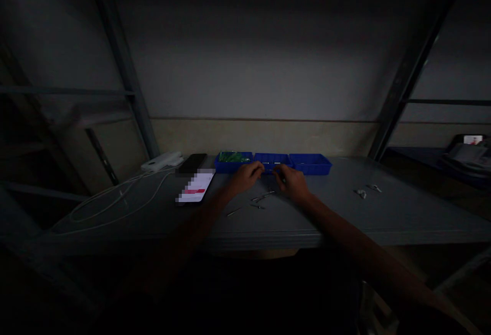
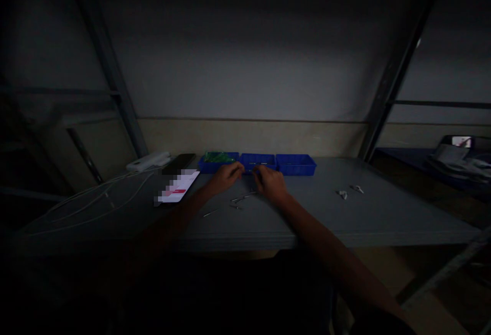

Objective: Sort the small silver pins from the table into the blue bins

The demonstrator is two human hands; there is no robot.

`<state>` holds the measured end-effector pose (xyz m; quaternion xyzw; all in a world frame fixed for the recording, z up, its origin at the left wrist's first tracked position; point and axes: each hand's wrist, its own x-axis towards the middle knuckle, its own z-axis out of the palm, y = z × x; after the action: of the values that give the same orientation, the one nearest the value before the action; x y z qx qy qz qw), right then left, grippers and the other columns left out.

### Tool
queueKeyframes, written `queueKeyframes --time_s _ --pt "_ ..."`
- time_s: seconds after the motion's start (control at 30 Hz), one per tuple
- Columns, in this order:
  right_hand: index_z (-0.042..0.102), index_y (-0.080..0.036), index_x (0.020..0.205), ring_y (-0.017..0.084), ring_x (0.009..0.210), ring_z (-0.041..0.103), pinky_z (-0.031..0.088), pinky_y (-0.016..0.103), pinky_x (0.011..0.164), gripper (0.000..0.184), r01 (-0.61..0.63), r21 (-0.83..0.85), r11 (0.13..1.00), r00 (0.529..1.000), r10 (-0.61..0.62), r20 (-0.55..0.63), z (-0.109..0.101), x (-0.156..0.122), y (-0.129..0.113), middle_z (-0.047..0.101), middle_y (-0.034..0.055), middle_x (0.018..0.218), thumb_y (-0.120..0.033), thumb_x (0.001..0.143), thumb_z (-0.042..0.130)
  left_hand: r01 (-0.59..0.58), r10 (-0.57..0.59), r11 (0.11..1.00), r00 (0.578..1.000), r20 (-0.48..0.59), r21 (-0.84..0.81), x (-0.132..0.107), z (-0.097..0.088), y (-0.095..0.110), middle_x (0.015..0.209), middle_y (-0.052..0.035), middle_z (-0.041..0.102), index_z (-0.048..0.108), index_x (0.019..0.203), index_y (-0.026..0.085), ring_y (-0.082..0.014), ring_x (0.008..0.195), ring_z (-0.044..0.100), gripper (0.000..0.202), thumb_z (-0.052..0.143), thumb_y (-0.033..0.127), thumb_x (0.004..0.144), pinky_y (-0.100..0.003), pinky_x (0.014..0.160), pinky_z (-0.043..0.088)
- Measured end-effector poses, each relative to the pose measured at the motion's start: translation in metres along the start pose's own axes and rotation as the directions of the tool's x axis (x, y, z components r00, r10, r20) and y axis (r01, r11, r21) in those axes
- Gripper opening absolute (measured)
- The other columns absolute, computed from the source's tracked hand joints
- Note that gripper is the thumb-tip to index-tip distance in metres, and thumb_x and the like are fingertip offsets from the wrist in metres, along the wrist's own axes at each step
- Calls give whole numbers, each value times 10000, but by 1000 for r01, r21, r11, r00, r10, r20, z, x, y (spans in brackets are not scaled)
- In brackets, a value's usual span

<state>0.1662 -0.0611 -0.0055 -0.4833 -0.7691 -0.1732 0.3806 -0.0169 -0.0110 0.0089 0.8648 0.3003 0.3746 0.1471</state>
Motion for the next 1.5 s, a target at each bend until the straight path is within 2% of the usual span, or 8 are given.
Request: queueKeyframes --time_s 0.1,0.2,0.33,0.6,0.7,0.9,1.23,1.5 --pt "575 -160 960 132 614 593 387 224 572 222 4 -14 1000 1000 -4 -15 0 0 0 667 58 769 -289 887 410 -6 6 1000 1000 -6 -25 0 1 -1 737 -5 598 549 915 169 -124 669 552 220 404 327 866 -223 615 407" --pt "581 -151 953 130 603 588 384 224 572 243 13 -18 1000 1000 -14 -27 1 0 0 666 62 756 -299 894 398 -4 3 999 1000 -19 -45 0 2 -2 672 15 562 509 1011 172 -119 614 532 225 445 313 848 -216 574 389" --pt "583 -158 945 130 612 590 383 221 578 242 6 -15 1000 1000 -7 -28 1 0 0 667 59 749 -309 894 401 -15 14 999 999 -45 -31 1 2 -2 641 27 533 510 956 174 -113 598 515 178 452 297 841 -215 573 375" --pt "537 -151 1023 138 634 597 387 224 584 238 -14 3 1000 1000 14 -9 0 -1 -1 655 48 739 -307 870 442 -31 29 999 999 -47 -40 0 1 1 728 0 580 515 880 171 -123 666 549 167 421 307 856 -221 605 394" --pt "547 -156 979 134 635 594 381 221 579 198 5 -10 1000 1000 -5 -13 1 -1 0 658 52 758 -276 875 430 -37 35 999 999 -38 -39 -1 1 0 732 0 581 516 872 169 -122 674 551 172 411 305 864 -221 617 401" --pt "563 -155 913 132 596 581 362 222 550 197 28 -16 999 998 -29 -56 2 0 0 657 59 736 -274 886 409 -27 24 997 999 -46 -72 0 3 -1 672 26 547 484 994 177 -114 624 542 195 466 296 841 -210 580 395" --pt "573 -154 915 132 587 574 364 226 560 225 25 -3 1000 999 -26 -40 -1 0 -2 651 54 710 -299 890 404 -44 43 999 999 -32 -30 -1 2 3 725 7 593 525 891 174 -118 665 560 120 470 265 835 -216 598 410" --pt "571 -153 897 130 581 571 359 225 552 220 17 -16 1000 999 -18 -43 -1 0 -1 655 53 711 -295 890 404 -50 49 999 997 -52 -16 -1 1 4 699 13 588 531 955 173 -109 625 549 168 507 269 819 -210 577 408"
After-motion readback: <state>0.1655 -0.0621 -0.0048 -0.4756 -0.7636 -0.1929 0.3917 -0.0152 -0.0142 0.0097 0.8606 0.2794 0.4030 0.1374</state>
